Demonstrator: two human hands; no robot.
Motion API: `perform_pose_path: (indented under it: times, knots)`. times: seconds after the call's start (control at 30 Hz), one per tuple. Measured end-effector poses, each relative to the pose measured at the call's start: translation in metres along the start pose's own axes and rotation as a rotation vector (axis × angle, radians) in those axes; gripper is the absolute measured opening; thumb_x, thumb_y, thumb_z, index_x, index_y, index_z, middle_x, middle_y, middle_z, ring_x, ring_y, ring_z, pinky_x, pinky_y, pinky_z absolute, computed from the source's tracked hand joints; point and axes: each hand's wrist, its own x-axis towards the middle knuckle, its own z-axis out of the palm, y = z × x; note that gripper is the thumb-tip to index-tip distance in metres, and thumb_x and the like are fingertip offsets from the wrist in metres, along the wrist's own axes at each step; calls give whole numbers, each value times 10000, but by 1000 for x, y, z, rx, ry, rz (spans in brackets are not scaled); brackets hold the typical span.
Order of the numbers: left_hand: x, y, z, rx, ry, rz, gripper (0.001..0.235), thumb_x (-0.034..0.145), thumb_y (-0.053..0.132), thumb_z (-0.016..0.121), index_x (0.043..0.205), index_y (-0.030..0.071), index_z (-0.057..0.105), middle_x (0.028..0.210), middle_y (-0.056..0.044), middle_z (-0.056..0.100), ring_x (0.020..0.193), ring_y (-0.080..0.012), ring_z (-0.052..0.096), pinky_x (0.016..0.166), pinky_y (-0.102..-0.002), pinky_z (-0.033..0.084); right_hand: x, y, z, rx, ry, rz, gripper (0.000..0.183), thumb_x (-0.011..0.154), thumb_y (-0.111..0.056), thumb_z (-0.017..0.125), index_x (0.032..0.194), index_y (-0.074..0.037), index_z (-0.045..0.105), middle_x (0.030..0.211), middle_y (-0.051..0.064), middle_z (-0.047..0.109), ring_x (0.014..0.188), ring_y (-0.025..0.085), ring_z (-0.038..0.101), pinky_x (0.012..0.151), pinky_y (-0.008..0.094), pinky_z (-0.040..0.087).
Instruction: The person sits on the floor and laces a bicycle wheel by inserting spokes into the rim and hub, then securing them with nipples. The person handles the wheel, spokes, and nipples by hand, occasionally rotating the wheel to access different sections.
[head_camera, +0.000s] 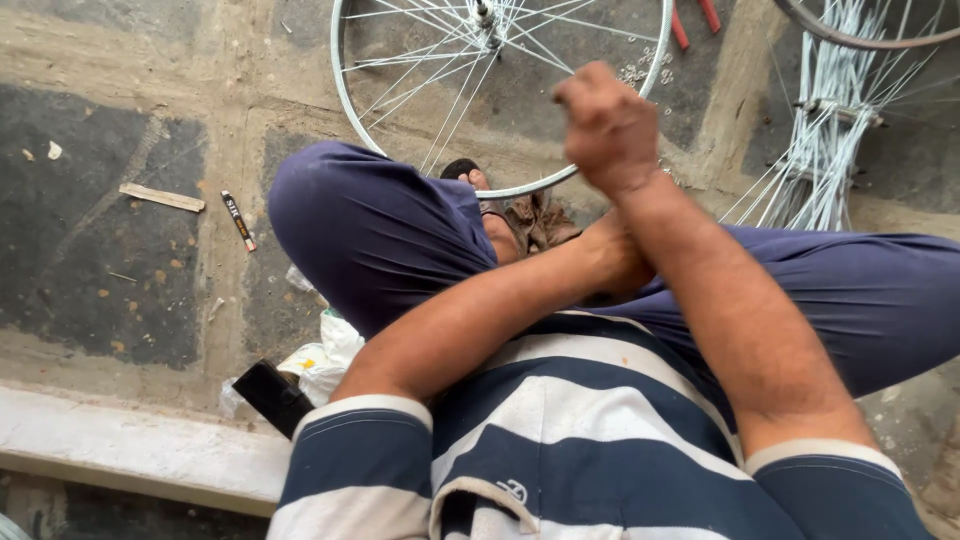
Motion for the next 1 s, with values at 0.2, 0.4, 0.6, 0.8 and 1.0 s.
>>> perform_pose_path:
  times: [0.2, 0.4, 0.6, 0.8, 1.0]
  knots:
    - [-32, 35, -57, -210, 237, -84, 179, 1036, 308, 594, 1099, 161, 674, 960, -118, 718, 892, -320, 705, 777, -467, 530, -24, 52, -2, 453, -128, 462, 151, 880, -50, 736, 1028, -30, 758, 976, 126, 770, 846, 228, 747, 778, 352, 601]
    - [43, 54, -58, 43, 843, 85, 144, 930, 130, 571, 1048, 112, 652, 960, -68, 661, 903, -258, 664, 833, -422, 512, -30, -6, 30, 664, -283, 488, 167, 880, -80, 711, 1043, -58, 743, 1010, 122, 769, 903, 238, 742, 823, 364, 597]
    - [100, -17, 9, 111, 571, -182, 108, 870, 185, 580, 900, 147, 677, 908, -73, 682, 896, -293, 684, 750, -451, 507, -72, -14, 21, 43, -558, 166, 167, 861, -178, 686, 992, -78, 715, 999, 172, 673, 941, 362, 651, 801, 495, 496]
    - [108, -132, 60, -433, 917, -533, 198, 794, 217, 676, 951, 113, 738, 975, -125, 740, 957, -361, 691, 810, -474, 534, -142, 30, 44, -23, -616, 144, 196, 869, -146, 661, 1053, -100, 710, 1005, 151, 691, 928, 354, 687, 809, 486, 541]
    - [119, -193, 97, -1233, 842, -1152, 543, 871, 341, 750, 1293, 60, 557, 1212, -153, 688, 1124, -300, 657, 943, -410, 513, -147, 128, 72, 467, -286, 799, 173, 900, -29, 697, 1070, -58, 708, 1006, 105, 730, 925, 282, 706, 811, 393, 575]
